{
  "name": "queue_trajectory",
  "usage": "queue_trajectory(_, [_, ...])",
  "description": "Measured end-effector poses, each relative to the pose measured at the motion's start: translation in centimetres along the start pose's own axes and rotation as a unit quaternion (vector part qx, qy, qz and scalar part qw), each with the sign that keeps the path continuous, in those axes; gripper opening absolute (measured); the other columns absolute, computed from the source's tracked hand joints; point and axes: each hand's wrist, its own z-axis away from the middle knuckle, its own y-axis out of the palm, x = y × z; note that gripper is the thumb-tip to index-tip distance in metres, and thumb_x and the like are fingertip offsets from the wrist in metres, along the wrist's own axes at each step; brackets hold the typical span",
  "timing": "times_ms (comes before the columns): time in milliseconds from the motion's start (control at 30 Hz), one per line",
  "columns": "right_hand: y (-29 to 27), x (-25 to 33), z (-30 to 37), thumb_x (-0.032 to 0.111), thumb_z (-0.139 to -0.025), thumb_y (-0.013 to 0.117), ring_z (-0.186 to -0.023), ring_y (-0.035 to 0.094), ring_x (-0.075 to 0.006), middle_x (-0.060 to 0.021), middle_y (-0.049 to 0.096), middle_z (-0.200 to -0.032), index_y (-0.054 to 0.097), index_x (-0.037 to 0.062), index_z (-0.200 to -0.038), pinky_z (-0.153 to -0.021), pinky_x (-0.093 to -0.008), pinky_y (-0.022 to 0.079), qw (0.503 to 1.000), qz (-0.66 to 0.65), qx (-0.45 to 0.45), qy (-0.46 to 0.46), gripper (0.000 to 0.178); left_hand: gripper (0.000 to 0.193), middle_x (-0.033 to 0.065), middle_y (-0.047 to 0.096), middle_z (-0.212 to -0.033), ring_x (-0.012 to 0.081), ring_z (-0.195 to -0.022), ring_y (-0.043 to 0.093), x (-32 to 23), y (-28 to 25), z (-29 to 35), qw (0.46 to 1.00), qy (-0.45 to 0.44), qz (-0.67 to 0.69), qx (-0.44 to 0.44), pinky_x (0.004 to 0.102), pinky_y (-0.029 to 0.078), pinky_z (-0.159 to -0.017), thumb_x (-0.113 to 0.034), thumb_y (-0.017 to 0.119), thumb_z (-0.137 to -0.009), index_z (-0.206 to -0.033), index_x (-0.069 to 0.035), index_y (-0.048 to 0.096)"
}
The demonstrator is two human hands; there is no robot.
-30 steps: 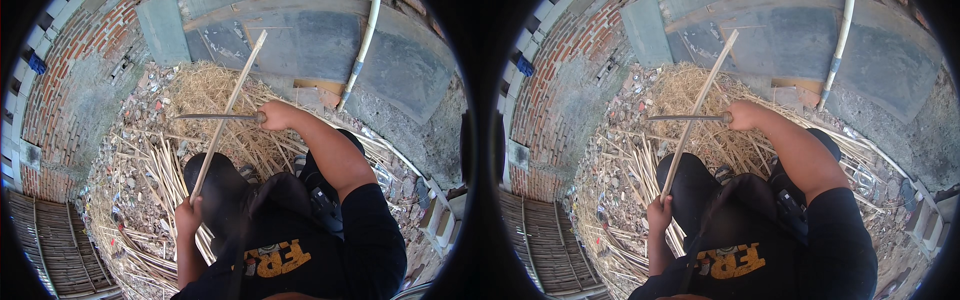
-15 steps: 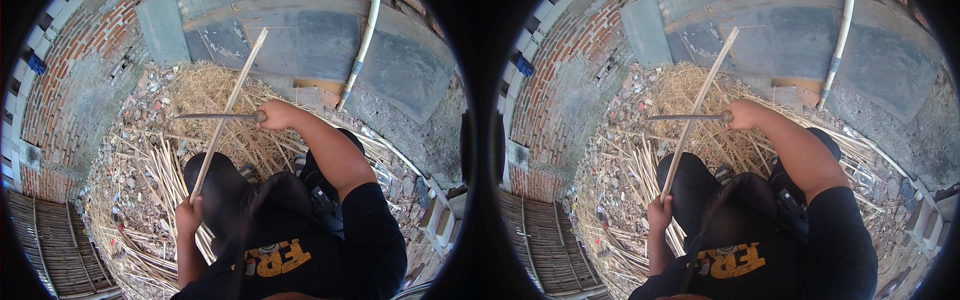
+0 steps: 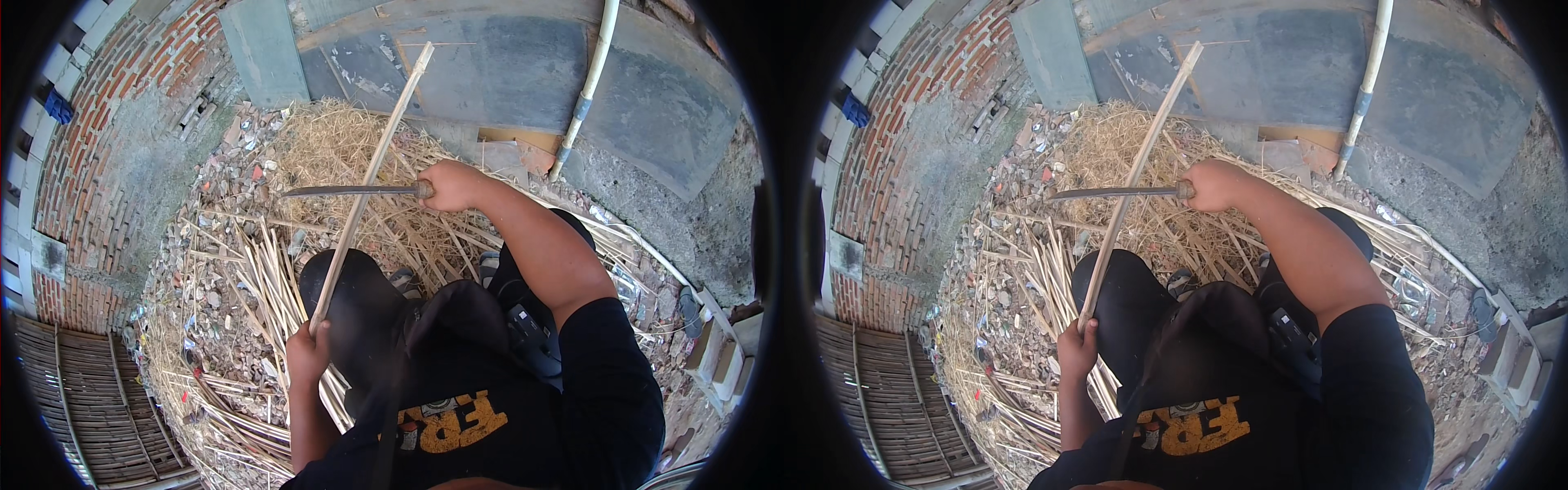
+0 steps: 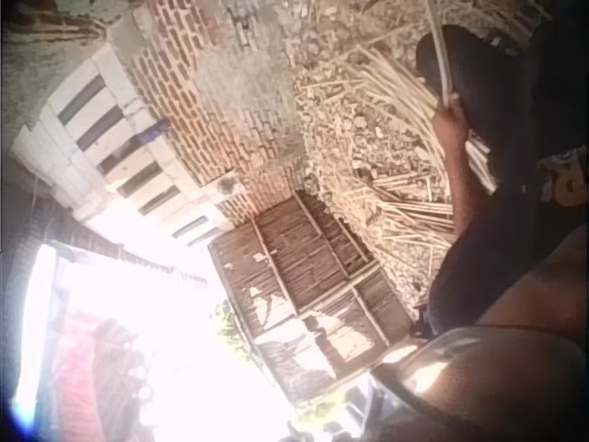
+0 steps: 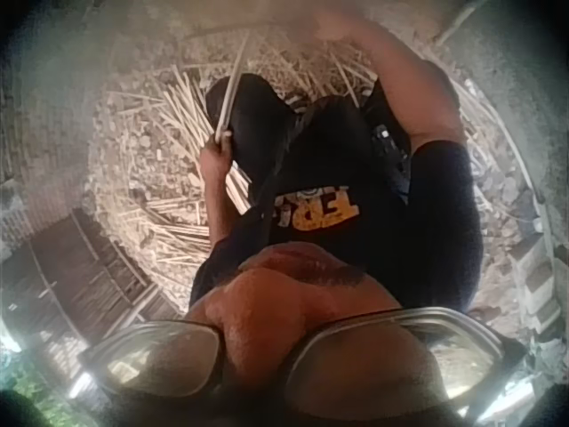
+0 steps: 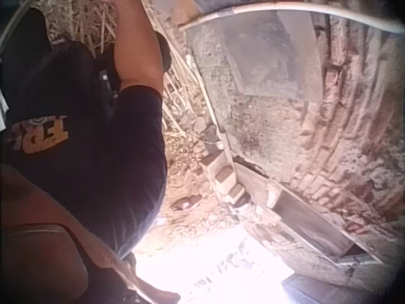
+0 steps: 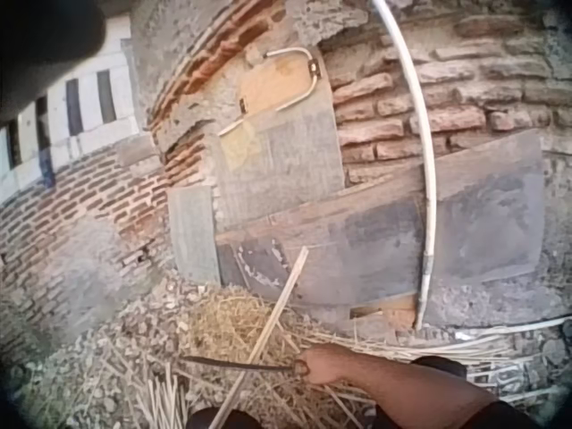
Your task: The person uses a blade to shave thin layers off a piece of bamboo by hand.
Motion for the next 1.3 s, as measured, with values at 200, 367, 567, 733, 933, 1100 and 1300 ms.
queue_trajectory(200, [-0.5, 0.6, 0.3, 0.029, -0.082, 0.071, -0.094, 0.069, -0.035, -0.0178, 0.072, -0.094, 0.069, 0.0057, -0.119, -0.083, -0.0455, 0.054, 1.0, 0.0, -0.002, 0.001, 0.043, 0.046, 0.028, 0.066, -0.073, 0.0456, -0.074, 0.068, 0.4, 0.0, 0.0, 1.0, 0.005, -0.004, -0.004, 0.0478, 0.053, -0.067, -0.04, 0.063, -0.095, -0.097, 0.006, 0.069])
queue_trajectory(367, [-0.7, 1.1, 0.9, 0.025, -0.08, 0.07, -0.094, 0.069, -0.0358, -0.0175, 0.072, -0.093, 0.07, 0.0071, -0.112, -0.083, -0.0462, 0.054, 0.999, 0.024, -0.022, 0.004, 0.036, 0.047, 0.029, 0.066, -0.075, 0.0459, -0.075, 0.068, -0.3, -0.1, 0.2, 1.0, -0.004, -0.012, -0.004, 0.0491, 0.053, -0.069, -0.04, 0.063, -0.095, -0.099, 0.006, 0.069])
queue_trajectory(567, [-0.3, 2.3, 1.0, 0.028, -0.077, 0.072, -0.089, 0.068, -0.0394, -0.0179, 0.071, -0.09, 0.071, 0.0083, -0.106, -0.078, -0.0482, 0.054, 0.992, 0.114, -0.019, -0.047, 0.035, 0.05, 0.0298, 0.066, -0.075, 0.0469, -0.075, 0.068, 0.0, 0.5, 0.4, 0.994, -0.005, -0.107, -0.033, 0.052, 0.053, -0.07, -0.043, 0.061, -0.095, -0.099, 0.006, 0.069])
queue_trajectory(733, [0.3, -0.9, -1.0, 0.025, -0.078, 0.07, -0.089, 0.068, -0.039, -0.0188, 0.071, -0.091, 0.071, 0.0057, -0.103, -0.079, -0.0477, 0.054, 0.999, -0.023, 0.018, 0.03, 0.032, 0.05, 0.03, 0.066, -0.074, 0.0477, -0.074, 0.068, -0.3, 0.1, 0.3, 0.993, 0.002, -0.112, -0.025, 0.0521, 0.054, -0.069, -0.043, 0.06, -0.096, -0.099, 0.006, 0.069])
queue_trajectory(933, [0.0, 1.4, 0.5, 0.025, -0.078, 0.07, -0.088, 0.068, -0.0385, -0.0191, 0.071, -0.089, 0.071, 0.006, -0.104, -0.078, -0.0475, 0.053, 1.0, -0.001, 0.003, -0.007, 0.032, 0.048, 0.0288, 0.065, -0.07, 0.0473, -0.071, 0.067, 0.0, 0.4, 0.5, 0.995, 0.02, -0.088, -0.046, 0.0517, 0.053, -0.066, -0.042, 0.061, -0.096, -0.091, 0.006, 0.068])
queue_trajectory(1100, [-0.1, 1.8, 0.6, 0.023, -0.077, 0.07, -0.089, 0.068, -0.0385, -0.0195, 0.071, -0.09, 0.071, 0.0052, -0.102, -0.079, -0.0476, 0.054, 0.999, 0.026, 0.026, -0.012, 0.031, 0.045, 0.0271, 0.064, -0.068, 0.0463, -0.068, 0.066, -1.0, 0.0, 0.5, 0.994, 0.039, -0.094, -0.049, 0.0523, 0.052, -0.063, -0.039, 0.062, -0.096, -0.085, 0.005, 0.067])
queue_trajectory(1300, [0.3, -0.5, -1.0, 0.023, -0.076, 0.068, -0.091, 0.068, -0.039, -0.0205, 0.071, -0.09, 0.072, 0.0043, -0.099, -0.08, -0.0473, 0.054, 0.999, 0.005, 0.007, 0.036, 0.03, 0.047, 0.0282, 0.064, -0.068, 0.0473, -0.068, 0.066, -0.4, 0.1, 0.3, 0.994, 0.031, -0.093, -0.052, 0.0529, 0.052, -0.064, -0.04, 0.062, -0.096, -0.086, 0.005, 0.067])
